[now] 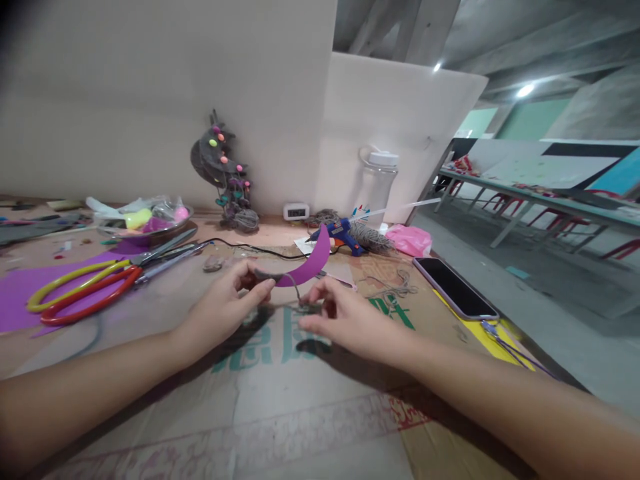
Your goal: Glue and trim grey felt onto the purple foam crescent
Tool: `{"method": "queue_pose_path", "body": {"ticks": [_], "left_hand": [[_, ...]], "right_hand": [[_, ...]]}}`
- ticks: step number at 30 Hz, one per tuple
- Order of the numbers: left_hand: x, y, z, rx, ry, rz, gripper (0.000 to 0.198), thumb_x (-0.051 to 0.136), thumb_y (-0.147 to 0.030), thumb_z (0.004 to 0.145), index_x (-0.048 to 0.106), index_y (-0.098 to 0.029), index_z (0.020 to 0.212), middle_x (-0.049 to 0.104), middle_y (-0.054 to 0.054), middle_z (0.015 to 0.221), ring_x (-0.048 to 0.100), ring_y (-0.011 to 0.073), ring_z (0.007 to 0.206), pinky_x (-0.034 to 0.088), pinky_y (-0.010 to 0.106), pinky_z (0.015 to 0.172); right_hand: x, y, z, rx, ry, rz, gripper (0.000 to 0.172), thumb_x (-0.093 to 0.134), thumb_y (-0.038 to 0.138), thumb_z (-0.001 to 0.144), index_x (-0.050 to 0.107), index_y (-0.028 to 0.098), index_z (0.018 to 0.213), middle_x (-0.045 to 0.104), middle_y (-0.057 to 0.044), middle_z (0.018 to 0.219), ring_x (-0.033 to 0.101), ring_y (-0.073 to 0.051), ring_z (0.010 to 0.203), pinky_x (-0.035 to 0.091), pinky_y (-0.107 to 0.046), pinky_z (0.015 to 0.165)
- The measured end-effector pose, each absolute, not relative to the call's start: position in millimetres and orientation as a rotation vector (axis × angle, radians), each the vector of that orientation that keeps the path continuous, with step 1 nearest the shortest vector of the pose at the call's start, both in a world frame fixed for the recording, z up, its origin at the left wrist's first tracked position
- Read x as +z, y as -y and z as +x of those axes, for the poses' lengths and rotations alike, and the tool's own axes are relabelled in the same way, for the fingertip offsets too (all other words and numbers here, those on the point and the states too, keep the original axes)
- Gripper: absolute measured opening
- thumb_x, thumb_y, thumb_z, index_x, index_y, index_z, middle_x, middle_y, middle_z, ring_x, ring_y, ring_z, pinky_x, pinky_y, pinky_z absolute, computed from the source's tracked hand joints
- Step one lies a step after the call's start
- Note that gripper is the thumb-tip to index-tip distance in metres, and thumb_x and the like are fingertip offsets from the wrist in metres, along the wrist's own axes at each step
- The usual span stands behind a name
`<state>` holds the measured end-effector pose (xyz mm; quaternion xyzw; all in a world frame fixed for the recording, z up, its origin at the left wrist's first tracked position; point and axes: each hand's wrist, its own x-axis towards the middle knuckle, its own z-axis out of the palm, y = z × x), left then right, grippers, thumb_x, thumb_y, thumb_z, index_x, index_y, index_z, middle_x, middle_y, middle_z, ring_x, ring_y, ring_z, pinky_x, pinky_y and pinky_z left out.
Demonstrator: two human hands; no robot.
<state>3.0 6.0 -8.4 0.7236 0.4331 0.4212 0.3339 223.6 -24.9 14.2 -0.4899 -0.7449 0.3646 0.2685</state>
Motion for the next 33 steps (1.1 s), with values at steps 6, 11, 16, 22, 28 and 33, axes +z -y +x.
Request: {"method": "queue_pose_path", "body": {"ticks": [6,11,16,22,28,33], "left_hand": [[-8,-7,4,1.025,-1.157,1.896,0.018,0.054,-0.037,0.088,0.052,-0.019,0.086,0.064,0.001,0.076,0.062,0.0187,0.073,0.046,0.032,0.069],[-10,-7,4,0.953,-1.132,1.888,0.019,0.054,-0.039,0.088,0.056,-0.021,0.089,0.069,0.001,0.076,0.066,0.0199,0.073,0.048,0.032,0.068],[-12,-5,3,0.917,-1.109,1.958,0.019,0.053,-0.039,0.089,0.059,-0.021,0.091,0.071,0.001,0.078,0.066,0.0187,0.072,0.048,0.031,0.066],[-11,-4,3,0.939,-1.015,1.899,0.018,0.051,-0.035,0.091,0.056,-0.022,0.102,0.07,0.001,0.085,0.068,0.0181,0.081,0.051,0.031,0.074],[-3,-2,5,0.97,-1.1,1.98,0.024,0.059,-0.043,0.086,0.06,-0.02,0.095,0.068,0.001,0.085,0.064,0.0175,0.077,0.048,0.028,0.068],[-1,-1,3,0.891,-1.163,2.012,0.031,0.048,-0.048,0.091,0.061,-0.02,0.087,0.069,0.0,0.076,0.062,0.0177,0.073,0.045,0.029,0.068]], "right_hand": [[23,29,212,0.756,2.268,-1.4,0.02,0.056,0.026,0.088,0.055,0.021,0.107,0.061,0.004,0.065,0.053,-0.012,0.055,0.039,-0.023,0.054],[50,25,225,-0.185,2.516,-1.272,0.019,0.052,0.025,0.09,0.071,0.021,0.086,0.072,-0.006,0.08,0.062,-0.019,0.07,0.04,-0.029,0.062],[59,23,232,-0.407,2.531,-1.064,0.023,0.048,0.026,0.094,0.07,0.022,0.088,0.071,-0.004,0.082,0.062,-0.018,0.077,0.042,-0.029,0.068],[60,19,233,-0.393,2.535,-1.008,0.02,0.051,0.024,0.094,0.067,0.019,0.083,0.065,-0.004,0.075,0.059,-0.016,0.076,0.04,-0.027,0.066],[59,27,228,-0.293,2.624,-1.023,0.022,0.05,0.028,0.095,0.067,0.02,0.083,0.066,-0.002,0.075,0.056,-0.014,0.07,0.036,-0.026,0.063],[70,36,231,-0.189,2.584,-1.194,0.023,0.053,0.032,0.092,0.069,0.022,0.08,0.067,0.0,0.068,0.055,-0.012,0.06,0.031,-0.024,0.056]]}}
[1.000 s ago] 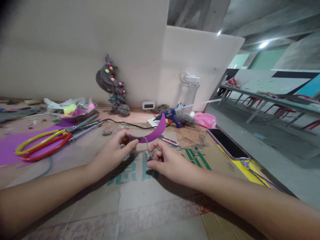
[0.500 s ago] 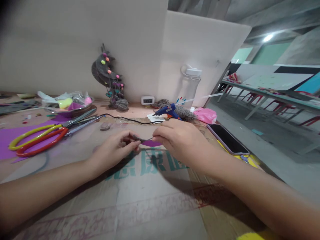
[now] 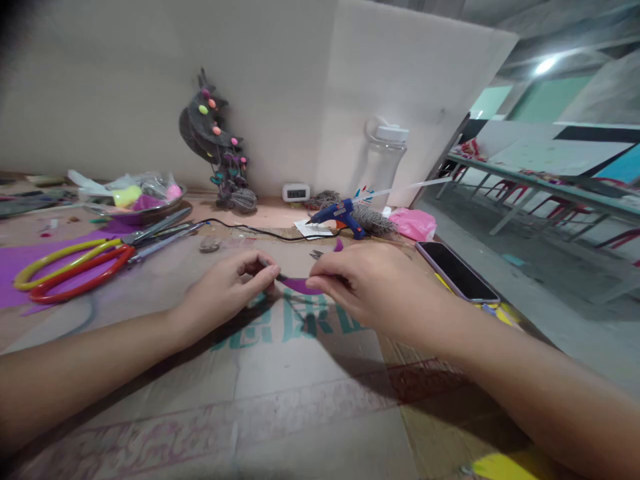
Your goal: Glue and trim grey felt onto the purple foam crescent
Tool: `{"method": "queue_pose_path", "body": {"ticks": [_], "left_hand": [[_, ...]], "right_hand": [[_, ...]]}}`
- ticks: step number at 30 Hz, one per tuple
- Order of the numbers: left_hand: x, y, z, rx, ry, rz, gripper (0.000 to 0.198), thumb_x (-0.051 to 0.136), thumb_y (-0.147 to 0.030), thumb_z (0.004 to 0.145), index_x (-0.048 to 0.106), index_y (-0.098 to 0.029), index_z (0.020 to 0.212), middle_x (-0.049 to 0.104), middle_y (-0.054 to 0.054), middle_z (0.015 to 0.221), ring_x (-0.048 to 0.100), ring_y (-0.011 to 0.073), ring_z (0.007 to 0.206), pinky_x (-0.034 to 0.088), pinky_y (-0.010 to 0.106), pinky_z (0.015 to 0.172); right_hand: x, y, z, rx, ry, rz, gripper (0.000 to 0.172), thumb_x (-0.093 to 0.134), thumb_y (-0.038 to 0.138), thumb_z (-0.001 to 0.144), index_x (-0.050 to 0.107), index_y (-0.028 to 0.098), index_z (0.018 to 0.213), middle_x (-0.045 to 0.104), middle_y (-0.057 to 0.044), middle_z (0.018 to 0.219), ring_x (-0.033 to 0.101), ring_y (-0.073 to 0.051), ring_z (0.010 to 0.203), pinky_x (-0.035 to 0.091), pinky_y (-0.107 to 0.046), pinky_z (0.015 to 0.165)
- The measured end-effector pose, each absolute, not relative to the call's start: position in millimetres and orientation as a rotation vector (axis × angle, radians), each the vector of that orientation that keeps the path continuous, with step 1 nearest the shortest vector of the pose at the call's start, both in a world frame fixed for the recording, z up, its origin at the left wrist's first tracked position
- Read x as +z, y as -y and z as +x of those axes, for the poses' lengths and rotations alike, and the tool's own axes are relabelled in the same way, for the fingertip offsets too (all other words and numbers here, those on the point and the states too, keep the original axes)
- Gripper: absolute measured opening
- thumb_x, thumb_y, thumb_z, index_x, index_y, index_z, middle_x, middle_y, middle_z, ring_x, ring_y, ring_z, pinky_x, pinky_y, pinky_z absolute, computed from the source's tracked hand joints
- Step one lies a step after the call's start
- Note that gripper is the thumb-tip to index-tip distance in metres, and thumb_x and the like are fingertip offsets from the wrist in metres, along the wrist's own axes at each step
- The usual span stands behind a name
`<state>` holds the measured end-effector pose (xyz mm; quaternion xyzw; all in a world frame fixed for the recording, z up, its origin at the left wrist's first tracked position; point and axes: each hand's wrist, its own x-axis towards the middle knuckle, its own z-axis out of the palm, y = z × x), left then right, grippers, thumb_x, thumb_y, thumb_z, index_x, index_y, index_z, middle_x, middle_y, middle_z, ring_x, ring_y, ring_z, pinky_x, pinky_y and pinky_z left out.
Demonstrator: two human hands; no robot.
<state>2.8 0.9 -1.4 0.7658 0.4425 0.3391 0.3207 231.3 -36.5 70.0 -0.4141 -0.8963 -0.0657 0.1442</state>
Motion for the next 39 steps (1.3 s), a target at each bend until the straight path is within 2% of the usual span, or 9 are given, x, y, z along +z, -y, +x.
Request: {"method": "queue_pose_path", "body": {"ticks": [5,9,13,18,25,29,32,36,39], "left_hand": [[-5,-3,2,0.743,-1.139,2.152,0.036,0.045,-0.05,0.092,0.063,-0.021,0.079,0.066,-0.001,0.072,0.059,0.0174,0.069,0.04,0.027,0.061],[-6,-1,2,0.695,-1.102,2.145,0.033,0.046,-0.048,0.092,0.064,-0.022,0.082,0.064,-0.003,0.068,0.057,0.0155,0.065,0.038,0.025,0.059],[-5,1,1,0.661,-1.109,2.114,0.034,0.046,-0.05,0.091,0.063,-0.022,0.083,0.062,-0.003,0.064,0.055,0.0146,0.06,0.037,0.025,0.055],[-4,0,1,0.685,-1.067,2.121,0.034,0.045,-0.049,0.093,0.062,-0.021,0.083,0.065,-0.002,0.068,0.059,0.0155,0.064,0.04,0.026,0.06],[-5,0,1,0.725,-1.028,2.123,0.025,0.046,-0.041,0.093,0.062,-0.022,0.095,0.07,0.0,0.083,0.059,0.0148,0.068,0.041,0.026,0.061],[-10,-3,0,0.737,-1.014,1.964,0.022,0.047,-0.037,0.092,0.061,-0.022,0.102,0.069,0.0,0.08,0.059,0.0149,0.065,0.041,0.025,0.056],[-15,-5,0,0.772,-1.003,1.896,0.021,0.047,-0.036,0.092,0.059,-0.022,0.102,0.067,0.0,0.077,0.06,0.0153,0.064,0.041,0.025,0.054],[-17,-5,1,0.824,-0.978,1.883,0.018,0.048,-0.032,0.09,0.057,-0.022,0.102,0.064,-0.001,0.078,0.06,0.0152,0.067,0.044,0.026,0.058],[-16,-5,1,0.884,-0.926,1.878,0.017,0.05,-0.029,0.09,0.054,-0.023,0.105,0.063,0.0,0.088,0.063,0.0159,0.078,0.048,0.028,0.068]], "right_hand": [[83,38,233,-0.157,2.54,-1.156,0.02,0.056,0.027,0.09,0.067,0.019,0.076,0.065,0.001,0.065,0.054,-0.01,0.057,0.032,-0.022,0.054],[87,25,239,-0.246,2.51,-1.113,0.018,0.055,0.025,0.089,0.069,0.02,0.078,0.067,-0.001,0.071,0.057,-0.013,0.066,0.037,-0.024,0.06],[88,7,253,-0.158,2.411,-1.254,0.018,0.059,0.032,0.086,0.069,0.02,0.076,0.067,-0.002,0.073,0.057,-0.014,0.065,0.039,-0.025,0.059],[85,-8,265,0.013,2.412,-1.389,0.024,0.058,0.04,0.085,0.069,0.02,0.078,0.067,-0.002,0.073,0.057,-0.014,0.064,0.039,-0.027,0.059],[73,-17,265,0.234,2.486,-1.463,0.027,0.057,0.045,0.085,0.068,0.021,0.078,0.066,0.0,0.07,0.056,-0.013,0.064,0.039,-0.025,0.059],[67,-20,263,0.318,2.542,-1.458,0.025,0.055,0.042,0.086,0.067,0.021,0.078,0.065,0.001,0.071,0.057,-0.013,0.063,0.039,-0.024,0.058],[59,-22,262,0.237,2.556,-1.437,0.024,0.056,0.041,0.086,0.068,0.021,0.08,0.066,-0.001,0.078,0.059,-0.014,0.069,0.042,-0.025,0.061],[45,-14,249,0.141,2.391,-1.445,0.025,0.056,0.033,0.086,0.067,0.021,0.105,0.068,-0.005,0.102,0.061,-0.016,0.078,0.045,-0.028,0.068],[32,-1,235,0.56,2.177,-1.372,0.04,0.051,0.035,0.09,0.052,0.021,0.128,0.065,-0.008,0.118,0.061,-0.014,0.077,0.047,-0.026,0.062]]}}
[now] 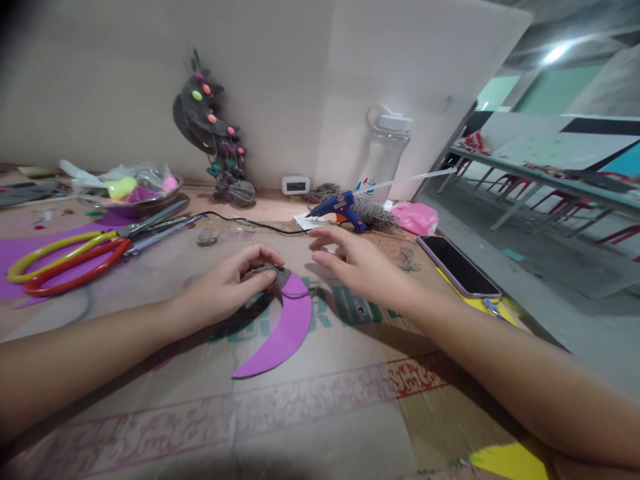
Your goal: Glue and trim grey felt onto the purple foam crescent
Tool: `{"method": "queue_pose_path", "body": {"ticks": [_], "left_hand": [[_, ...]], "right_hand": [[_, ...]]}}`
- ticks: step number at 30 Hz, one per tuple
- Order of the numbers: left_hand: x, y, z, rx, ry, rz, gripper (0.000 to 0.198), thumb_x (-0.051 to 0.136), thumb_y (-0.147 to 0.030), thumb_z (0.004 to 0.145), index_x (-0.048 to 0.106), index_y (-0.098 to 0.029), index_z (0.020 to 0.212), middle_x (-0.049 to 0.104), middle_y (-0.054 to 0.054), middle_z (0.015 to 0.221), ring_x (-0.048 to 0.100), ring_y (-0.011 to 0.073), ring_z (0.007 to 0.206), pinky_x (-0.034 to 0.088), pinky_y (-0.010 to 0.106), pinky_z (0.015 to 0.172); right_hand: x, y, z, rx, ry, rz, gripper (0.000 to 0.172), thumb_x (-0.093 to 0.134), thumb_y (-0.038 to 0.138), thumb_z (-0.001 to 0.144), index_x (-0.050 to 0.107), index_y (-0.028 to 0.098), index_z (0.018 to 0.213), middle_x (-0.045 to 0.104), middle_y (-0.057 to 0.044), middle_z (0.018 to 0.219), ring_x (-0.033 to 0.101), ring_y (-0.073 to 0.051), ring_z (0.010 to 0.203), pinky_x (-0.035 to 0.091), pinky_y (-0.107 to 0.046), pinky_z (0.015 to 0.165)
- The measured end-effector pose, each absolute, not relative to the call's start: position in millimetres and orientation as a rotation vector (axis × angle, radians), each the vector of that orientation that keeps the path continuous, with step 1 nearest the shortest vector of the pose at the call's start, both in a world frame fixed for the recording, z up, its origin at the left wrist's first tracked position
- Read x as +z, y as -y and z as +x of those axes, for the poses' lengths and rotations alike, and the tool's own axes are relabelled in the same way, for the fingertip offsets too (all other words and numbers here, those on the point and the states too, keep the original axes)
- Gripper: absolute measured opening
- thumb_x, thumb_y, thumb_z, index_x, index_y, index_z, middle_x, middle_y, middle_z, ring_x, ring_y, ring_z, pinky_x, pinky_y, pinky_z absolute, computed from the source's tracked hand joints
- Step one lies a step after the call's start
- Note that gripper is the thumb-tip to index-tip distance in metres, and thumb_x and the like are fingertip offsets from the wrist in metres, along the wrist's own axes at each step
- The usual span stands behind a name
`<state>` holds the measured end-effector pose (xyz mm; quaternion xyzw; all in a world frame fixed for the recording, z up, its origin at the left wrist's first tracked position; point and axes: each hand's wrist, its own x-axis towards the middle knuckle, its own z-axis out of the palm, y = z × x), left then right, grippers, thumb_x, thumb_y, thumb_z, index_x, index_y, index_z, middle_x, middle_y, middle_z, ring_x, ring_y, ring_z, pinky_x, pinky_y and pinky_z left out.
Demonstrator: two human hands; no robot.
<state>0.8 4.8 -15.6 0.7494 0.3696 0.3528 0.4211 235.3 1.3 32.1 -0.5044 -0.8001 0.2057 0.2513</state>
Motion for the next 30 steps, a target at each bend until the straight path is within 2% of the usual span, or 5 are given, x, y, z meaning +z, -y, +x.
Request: {"method": "queue_pose_path", "body": {"ticks": [4,8,13,23,30], "left_hand": [[-15,-5,0,0.879,-0.926,1.877,0.021,0.05,-0.03,0.09,0.052,-0.024,0.11,0.063,0.001,0.094,0.063,0.0161,0.079,0.049,0.03,0.069],[-12,-5,1,0.91,-0.977,1.883,0.025,0.054,-0.032,0.088,0.055,-0.022,0.111,0.064,0.002,0.094,0.064,0.0172,0.081,0.05,0.031,0.071],[-5,-6,3,0.847,-0.966,1.773,0.03,0.055,-0.042,0.087,0.061,-0.018,0.104,0.068,0.002,0.078,0.064,0.0171,0.073,0.049,0.029,0.068],[-1,-6,4,0.865,-1.088,1.811,0.031,0.05,-0.046,0.088,0.06,-0.019,0.076,0.064,0.001,0.073,0.059,0.0171,0.071,0.046,0.027,0.063],[-3,-8,4,0.861,-1.078,1.821,0.031,0.049,-0.046,0.09,0.059,-0.019,0.077,0.063,0.002,0.075,0.059,0.0176,0.073,0.045,0.028,0.066]], "right_hand": [[16,10,226,1.158,1.971,-1.292,0.061,0.057,0.039,0.087,0.035,0.024,0.141,0.063,-0.009,0.12,0.049,-0.005,0.049,0.04,-0.021,0.041],[11,13,222,1.284,1.952,-1.38,0.031,0.061,0.037,0.085,0.061,0.018,0.109,0.061,0.002,0.069,0.046,-0.005,0.044,0.034,-0.018,0.039],[14,18,215,1.221,1.955,-1.408,0.02,0.059,0.034,0.085,0.06,0.017,0.075,0.053,0.004,0.059,0.047,-0.007,0.049,0.036,-0.019,0.045],[20,-43,267,0.156,1.855,-1.485,0.022,0.059,0.035,0.083,0.061,0.015,0.093,0.066,-0.005,0.087,0.059,-0.017,0.076,0.048,-0.03,0.072],[14,-93,295,0.199,1.855,-1.626,0.043,0.062,0.032,0.082,0.058,0.014,0.121,0.064,-0.015,0.122,0.062,-0.023,0.106,0.047,-0.036,0.093]]}}
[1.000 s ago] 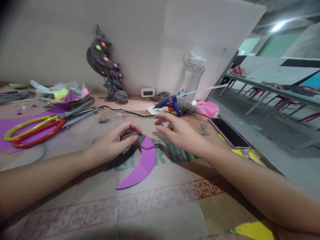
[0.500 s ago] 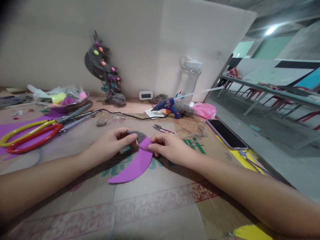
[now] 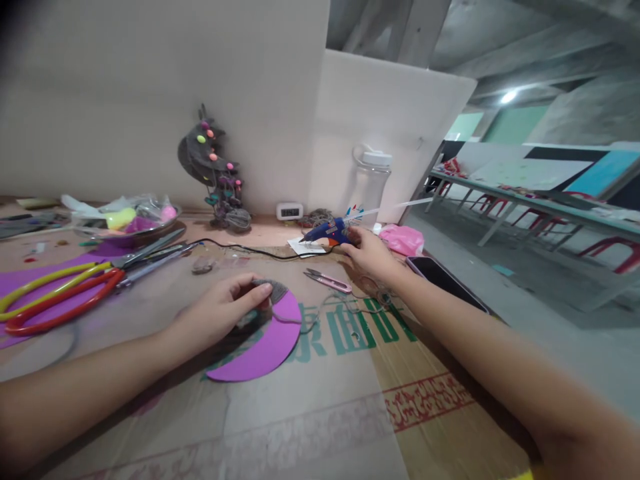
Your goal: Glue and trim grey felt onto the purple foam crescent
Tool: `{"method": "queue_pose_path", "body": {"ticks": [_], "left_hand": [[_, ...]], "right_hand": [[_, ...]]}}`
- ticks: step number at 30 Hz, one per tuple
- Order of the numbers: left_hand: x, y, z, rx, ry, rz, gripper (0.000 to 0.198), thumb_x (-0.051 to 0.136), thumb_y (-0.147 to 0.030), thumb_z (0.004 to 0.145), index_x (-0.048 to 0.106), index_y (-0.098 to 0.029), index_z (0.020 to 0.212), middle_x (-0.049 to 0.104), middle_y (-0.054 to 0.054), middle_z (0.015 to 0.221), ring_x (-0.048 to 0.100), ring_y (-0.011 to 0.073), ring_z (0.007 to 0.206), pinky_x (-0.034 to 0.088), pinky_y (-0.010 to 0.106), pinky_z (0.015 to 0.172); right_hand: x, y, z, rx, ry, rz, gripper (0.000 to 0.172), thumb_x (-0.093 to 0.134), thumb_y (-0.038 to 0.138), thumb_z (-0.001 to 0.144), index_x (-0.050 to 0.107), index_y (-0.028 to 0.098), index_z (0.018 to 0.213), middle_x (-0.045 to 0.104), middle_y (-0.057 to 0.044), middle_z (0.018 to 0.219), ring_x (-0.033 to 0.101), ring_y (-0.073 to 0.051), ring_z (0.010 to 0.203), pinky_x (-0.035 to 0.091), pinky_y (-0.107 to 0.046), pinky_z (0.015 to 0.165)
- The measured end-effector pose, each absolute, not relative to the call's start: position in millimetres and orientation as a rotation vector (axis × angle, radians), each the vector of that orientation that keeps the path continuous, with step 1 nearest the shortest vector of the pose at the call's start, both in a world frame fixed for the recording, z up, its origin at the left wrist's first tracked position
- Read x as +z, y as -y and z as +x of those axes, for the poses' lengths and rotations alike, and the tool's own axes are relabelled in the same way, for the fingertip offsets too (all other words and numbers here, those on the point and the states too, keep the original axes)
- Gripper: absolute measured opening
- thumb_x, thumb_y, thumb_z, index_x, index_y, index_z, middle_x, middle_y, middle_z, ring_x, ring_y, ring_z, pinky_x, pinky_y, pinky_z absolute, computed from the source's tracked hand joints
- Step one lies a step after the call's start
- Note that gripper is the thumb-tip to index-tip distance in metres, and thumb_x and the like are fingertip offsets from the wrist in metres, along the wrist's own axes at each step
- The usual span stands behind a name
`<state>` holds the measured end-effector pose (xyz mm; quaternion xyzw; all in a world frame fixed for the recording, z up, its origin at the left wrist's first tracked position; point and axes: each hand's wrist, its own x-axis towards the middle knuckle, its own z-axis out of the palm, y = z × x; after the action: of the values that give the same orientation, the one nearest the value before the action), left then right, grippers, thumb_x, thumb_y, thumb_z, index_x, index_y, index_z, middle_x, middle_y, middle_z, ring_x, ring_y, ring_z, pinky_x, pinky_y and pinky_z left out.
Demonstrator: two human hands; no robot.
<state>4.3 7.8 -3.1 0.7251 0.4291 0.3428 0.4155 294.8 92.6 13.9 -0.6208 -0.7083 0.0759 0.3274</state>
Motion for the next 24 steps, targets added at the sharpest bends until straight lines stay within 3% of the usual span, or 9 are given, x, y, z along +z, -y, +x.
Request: {"method": "queue_pose_path", "body": {"ticks": [5,8,11,15,17,21,24], "left_hand": [[-2,-8,5,0.853,-1.098,1.815,0.032,0.049,-0.046,0.09,0.058,-0.019,0.076,0.063,0.002,0.074,0.059,0.0179,0.073,0.046,0.029,0.067],[-3,-8,5,0.856,-1.104,1.83,0.033,0.049,-0.047,0.09,0.058,-0.019,0.075,0.063,0.002,0.073,0.06,0.0183,0.074,0.046,0.029,0.068],[-3,-8,5,0.839,-1.113,1.819,0.034,0.048,-0.048,0.09,0.058,-0.019,0.076,0.063,0.001,0.073,0.059,0.0181,0.072,0.046,0.029,0.065],[-2,-7,5,0.841,-1.103,1.819,0.032,0.049,-0.047,0.089,0.058,-0.019,0.075,0.063,0.001,0.073,0.058,0.0176,0.072,0.045,0.028,0.066],[-3,-8,5,0.847,-1.092,1.815,0.031,0.049,-0.045,0.089,0.058,-0.019,0.077,0.063,0.001,0.074,0.058,0.0177,0.074,0.045,0.029,0.068],[-5,-9,4,0.899,-1.106,1.816,0.033,0.048,-0.048,0.089,0.056,-0.019,0.075,0.061,0.001,0.073,0.058,0.0185,0.074,0.044,0.03,0.068],[-5,-9,4,0.904,-1.134,1.831,0.032,0.047,-0.045,0.09,0.057,-0.018,0.076,0.063,0.001,0.075,0.06,0.0187,0.077,0.044,0.031,0.071]], "right_hand": [[11,-117,284,0.241,1.91,-1.727,0.046,0.072,0.045,0.073,0.065,0.01,0.103,0.071,-0.016,0.105,0.066,-0.027,0.092,0.05,-0.036,0.081],[9,-125,275,0.22,1.875,-1.76,0.041,0.072,0.043,0.072,0.065,0.011,0.097,0.072,-0.014,0.097,0.066,-0.026,0.087,0.049,-0.032,0.074],[11,-124,269,0.234,1.832,-1.787,0.029,0.068,0.04,0.076,0.066,0.013,0.084,0.071,-0.01,0.075,0.065,-0.023,0.071,0.048,-0.029,0.063],[21,-110,269,0.328,1.803,-1.799,0.032,0.062,0.045,0.079,0.065,0.014,0.07,0.062,-0.006,0.049,0.059,-0.02,0.048,0.045,-0.029,0.05],[26,-97,268,0.374,1.799,-1.767,0.033,0.061,0.045,0.08,0.067,0.013,0.074,0.063,-0.005,0.049,0.059,-0.019,0.048,0.045,-0.028,0.05],[32,-58,264,0.451,1.813,-1.649,0.033,0.056,0.04,0.085,0.069,0.016,0.103,0.068,-0.003,0.064,0.066,-0.017,0.063,0.048,-0.025,0.058],[30,-22,262,0.444,1.849,-1.595,0.03,0.055,0.043,0.084,0.071,0.019,0.093,0.063,0.0,0.057,0.062,-0.017,0.06,0.049,-0.027,0.06]]}}
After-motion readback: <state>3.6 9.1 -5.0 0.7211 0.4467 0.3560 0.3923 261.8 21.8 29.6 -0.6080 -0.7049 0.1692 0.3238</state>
